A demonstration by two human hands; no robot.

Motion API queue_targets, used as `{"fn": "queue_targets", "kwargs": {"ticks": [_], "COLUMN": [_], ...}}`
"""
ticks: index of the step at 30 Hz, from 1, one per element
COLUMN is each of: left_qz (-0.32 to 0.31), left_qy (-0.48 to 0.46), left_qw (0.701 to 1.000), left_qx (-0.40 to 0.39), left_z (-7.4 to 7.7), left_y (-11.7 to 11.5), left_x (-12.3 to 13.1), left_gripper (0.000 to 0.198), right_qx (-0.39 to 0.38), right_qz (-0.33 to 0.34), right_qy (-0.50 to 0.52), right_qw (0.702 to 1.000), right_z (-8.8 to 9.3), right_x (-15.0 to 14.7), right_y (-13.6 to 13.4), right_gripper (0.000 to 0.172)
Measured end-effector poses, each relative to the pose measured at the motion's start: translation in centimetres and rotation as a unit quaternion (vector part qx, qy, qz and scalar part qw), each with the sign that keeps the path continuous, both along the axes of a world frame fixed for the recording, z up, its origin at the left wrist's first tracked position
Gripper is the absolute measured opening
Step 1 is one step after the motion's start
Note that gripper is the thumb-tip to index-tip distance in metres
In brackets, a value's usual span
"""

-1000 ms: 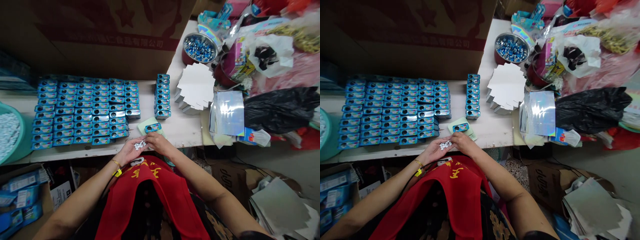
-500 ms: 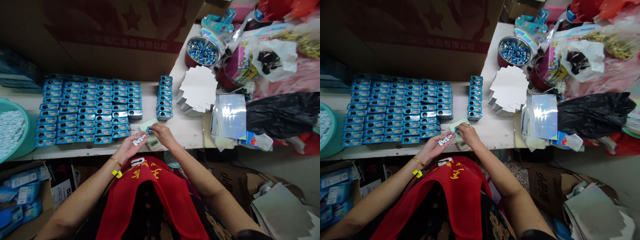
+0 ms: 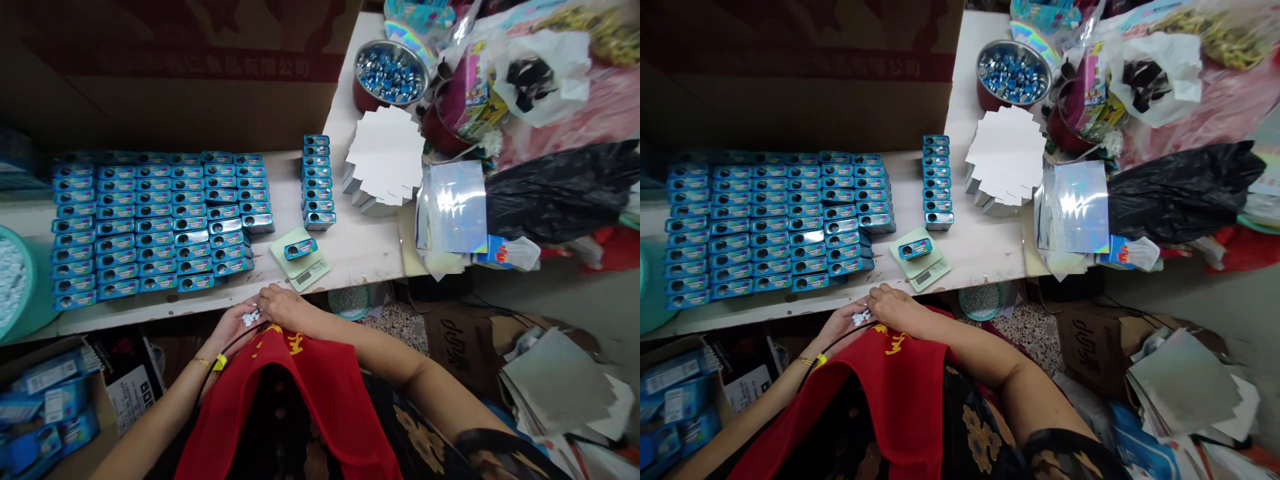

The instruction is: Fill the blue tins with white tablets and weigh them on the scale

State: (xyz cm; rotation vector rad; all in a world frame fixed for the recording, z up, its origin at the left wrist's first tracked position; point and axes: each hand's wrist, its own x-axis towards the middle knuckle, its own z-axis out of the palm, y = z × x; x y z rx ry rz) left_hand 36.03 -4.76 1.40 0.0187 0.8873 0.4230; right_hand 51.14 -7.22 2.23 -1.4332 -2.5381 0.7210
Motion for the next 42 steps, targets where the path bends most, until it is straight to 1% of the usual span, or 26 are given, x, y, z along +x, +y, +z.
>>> {"fn": "queue_targets", "kwargs": {"ticks": [5, 9, 15, 17, 19, 21, 24, 26, 28, 32, 35, 37, 40, 41, 42], "left_qz": [0.014, 0.015, 0.008, 0.003, 0.002, 0.004, 0.003, 0.004, 0.009, 0.012, 0.018, 0.022, 0.021, 0.019, 0.019], "left_qy": [0.007, -0.011, -0.014, -0.017, -0.016, -0.013, -0.015, -0.02, -0.021, -0.024, -0.024, -0.024, -0.029, -0.032, -0.033], "left_qw": [1.0, 1.0, 1.0, 1.0, 1.0, 1.0, 1.0, 0.999, 0.999, 0.999, 0.999, 0.999, 0.999, 0.999, 0.999], "left_qx": [0.003, 0.009, 0.006, 0.006, 0.004, -0.003, -0.019, -0.025, -0.025, -0.02, -0.02, -0.021, -0.021, -0.021, -0.02], "left_z": [0.7, 0.6, 0.7, 0.5, 0.4, 0.3, 0.4, 0.6, 0.7, 0.6, 0.6, 0.6, 0.7, 0.6, 0.6], "left_y": [0.1, 0.5, 0.8, 0.8, 0.9, 1.0, 1.2, 1.4, 1.5, 1.4, 1.2, 1.1, 1.1, 1.1, 1.1], "left_x": [0.0, 0.4, 1.0, 1.1, 1.2, 1.2, 1.2, 1.2, 1.3, 1.4, 1.3, 1.1, 1.1, 1.1, 1.1], "left_gripper": [0.038, 0.034, 0.034, 0.035, 0.039, 0.043, 0.049, 0.049, 0.047, 0.043, 0.043, 0.043, 0.043, 0.041, 0.039], "right_qx": [0.012, 0.025, 0.033, 0.028, 0.019, 0.013, 0.025, 0.041, 0.046, 0.027, 0.015, 0.019, 0.038, 0.044, 0.046], "right_qz": [0.001, -0.024, -0.027, -0.035, -0.05, -0.09, -0.195, -0.249, -0.271, -0.274, -0.268, -0.272, -0.273, -0.256, -0.223], "right_qy": [0.014, 0.001, 0.011, 0.024, 0.06, 0.11, 0.15, 0.13, 0.085, 0.002, 0.02, 0.057, 0.086, 0.088, 0.09], "right_qw": [1.0, 0.999, 0.999, 0.999, 0.997, 0.99, 0.969, 0.959, 0.958, 0.961, 0.963, 0.96, 0.957, 0.962, 0.969], "right_z": [-0.1, -0.2, -0.8, -0.9, -0.9, -0.6, 0.1, 0.5, 0.8, 1.0, 0.9, 0.9, 0.9, 1.0, 1.1], "right_x": [-0.1, 0.2, 0.6, 0.7, 1.2, 2.5, 5.3, 7.1, 8.2, 8.3, 7.9, 7.8, 7.2, 6.6, 5.9], "right_y": [0.2, 0.1, -0.2, -0.1, 0.0, 0.4, 1.3, 2.2, 3.1, 4.7, 5.2, 5.0, 3.7, 3.1, 2.5], "right_gripper": [0.009, 0.011, 0.013, 0.012, 0.013, 0.013, 0.012, 0.012, 0.014, 0.018, 0.022, 0.026, 0.026, 0.025, 0.024]}}
